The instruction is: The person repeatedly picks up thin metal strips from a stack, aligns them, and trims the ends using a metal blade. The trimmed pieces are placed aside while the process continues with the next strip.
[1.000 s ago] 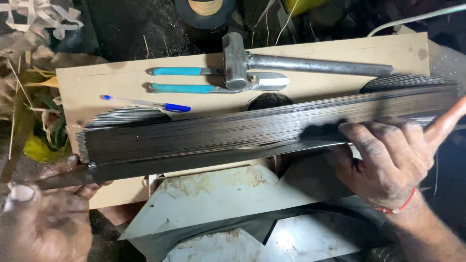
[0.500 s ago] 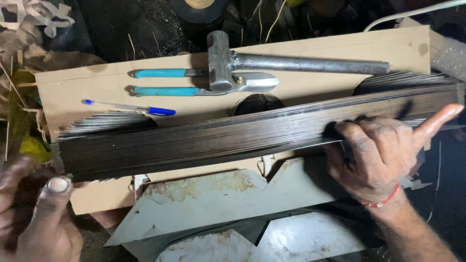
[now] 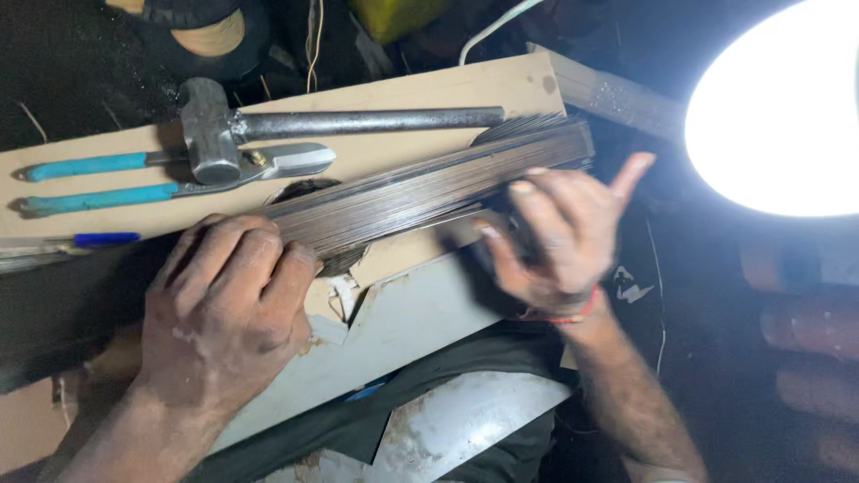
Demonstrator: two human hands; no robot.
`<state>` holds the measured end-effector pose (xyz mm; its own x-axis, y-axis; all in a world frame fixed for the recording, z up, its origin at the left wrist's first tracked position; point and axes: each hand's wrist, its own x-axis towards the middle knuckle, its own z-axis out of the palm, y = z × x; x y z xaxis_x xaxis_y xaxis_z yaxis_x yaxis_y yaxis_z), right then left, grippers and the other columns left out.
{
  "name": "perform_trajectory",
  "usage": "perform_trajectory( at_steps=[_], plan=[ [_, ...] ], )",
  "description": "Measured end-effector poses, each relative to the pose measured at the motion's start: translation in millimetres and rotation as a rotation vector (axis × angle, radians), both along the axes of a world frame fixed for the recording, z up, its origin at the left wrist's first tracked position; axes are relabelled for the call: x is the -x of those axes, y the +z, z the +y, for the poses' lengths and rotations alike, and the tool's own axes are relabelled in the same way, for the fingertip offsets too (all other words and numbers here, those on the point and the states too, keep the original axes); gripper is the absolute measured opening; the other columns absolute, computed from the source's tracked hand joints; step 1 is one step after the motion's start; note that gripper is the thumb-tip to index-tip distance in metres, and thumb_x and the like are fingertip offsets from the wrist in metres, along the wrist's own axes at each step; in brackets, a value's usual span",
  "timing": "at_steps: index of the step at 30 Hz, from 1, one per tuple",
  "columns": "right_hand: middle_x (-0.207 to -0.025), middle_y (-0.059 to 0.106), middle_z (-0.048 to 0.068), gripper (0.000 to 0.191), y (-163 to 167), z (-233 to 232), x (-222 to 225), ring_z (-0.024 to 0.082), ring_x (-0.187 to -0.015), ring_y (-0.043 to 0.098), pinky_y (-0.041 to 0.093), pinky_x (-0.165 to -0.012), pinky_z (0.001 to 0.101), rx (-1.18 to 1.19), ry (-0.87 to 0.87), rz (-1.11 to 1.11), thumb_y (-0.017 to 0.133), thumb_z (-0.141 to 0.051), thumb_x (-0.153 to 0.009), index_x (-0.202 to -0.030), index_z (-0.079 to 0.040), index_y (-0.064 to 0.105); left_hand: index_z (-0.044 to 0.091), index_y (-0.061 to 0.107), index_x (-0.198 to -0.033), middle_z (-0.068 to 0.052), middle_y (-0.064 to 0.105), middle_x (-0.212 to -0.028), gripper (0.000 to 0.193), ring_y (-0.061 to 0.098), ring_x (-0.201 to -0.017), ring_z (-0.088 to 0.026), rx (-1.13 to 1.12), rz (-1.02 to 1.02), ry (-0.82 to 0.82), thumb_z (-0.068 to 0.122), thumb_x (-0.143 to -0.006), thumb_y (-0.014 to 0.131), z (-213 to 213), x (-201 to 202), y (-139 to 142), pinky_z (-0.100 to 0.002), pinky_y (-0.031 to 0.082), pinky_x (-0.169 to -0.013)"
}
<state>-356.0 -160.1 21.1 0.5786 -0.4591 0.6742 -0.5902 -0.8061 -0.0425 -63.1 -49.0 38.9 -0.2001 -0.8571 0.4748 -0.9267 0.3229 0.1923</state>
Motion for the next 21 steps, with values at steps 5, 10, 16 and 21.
perform_trajectory(
  at_steps=[5, 10, 16, 21],
  plan=[
    [-0.127, 0.052, 0.021, 0.057, -28, -26, 84, 0.032, -0.123, 0.053, 0.046, -0.108, 0.0435, -0.444, -0.528, -0.162, 0.079, -0.027, -0.086, -0.129, 0.003, 0.057, 0.005, 0.065, -0.082, -0.008, 0.062, -0.091, 0.003, 0.068, -0.094, -0.024, 0.062, 0.033, -0.009, 0.004, -0.081, 0.068, 6, -11, -16, -0.038, 0.060, -0.089],
    [-0.121, 0.071, 0.017, 0.046, -92, -41, 143, 0.023, -0.107, 0.066, 0.052, -0.093, 0.0383, -0.849, -0.633, 0.072, 0.081, -0.027, -0.099, -0.134, -0.001, 0.068, 0.003, 0.065, -0.088, -0.011, 0.062, -0.095, 0.013, 0.068, -0.094, -0.027, 0.088, 0.006, -0.030, 0.015, -0.091, 0.068, 9, -17, -24, -0.043, 0.060, -0.090],
    [-0.110, 0.075, 0.014, 0.032, -122, -37, 208, 0.021, -0.097, 0.069, 0.054, -0.090, 0.0340, -0.752, -0.765, -0.064, 0.071, -0.023, -0.108, -0.131, -0.001, 0.070, 0.005, 0.060, -0.083, -0.009, 0.056, -0.088, 0.022, 0.071, -0.092, -0.026, 0.040, 0.068, -0.073, 0.015, -0.102, 0.064, 4, -16, -27, -0.052, 0.062, -0.097],
    [-0.107, 0.075, 0.014, 0.033, -76, 5, 194, 0.022, -0.093, 0.071, 0.055, -0.085, 0.0333, -0.865, -0.268, -0.128, 0.072, -0.018, -0.094, -0.124, -0.004, 0.071, 0.004, 0.057, -0.080, -0.010, 0.056, -0.089, 0.024, 0.073, -0.094, -0.029, 0.035, 0.077, -0.069, 0.012, -0.102, 0.062, 5, -17, -23, -0.054, 0.063, -0.095]
  ],
)
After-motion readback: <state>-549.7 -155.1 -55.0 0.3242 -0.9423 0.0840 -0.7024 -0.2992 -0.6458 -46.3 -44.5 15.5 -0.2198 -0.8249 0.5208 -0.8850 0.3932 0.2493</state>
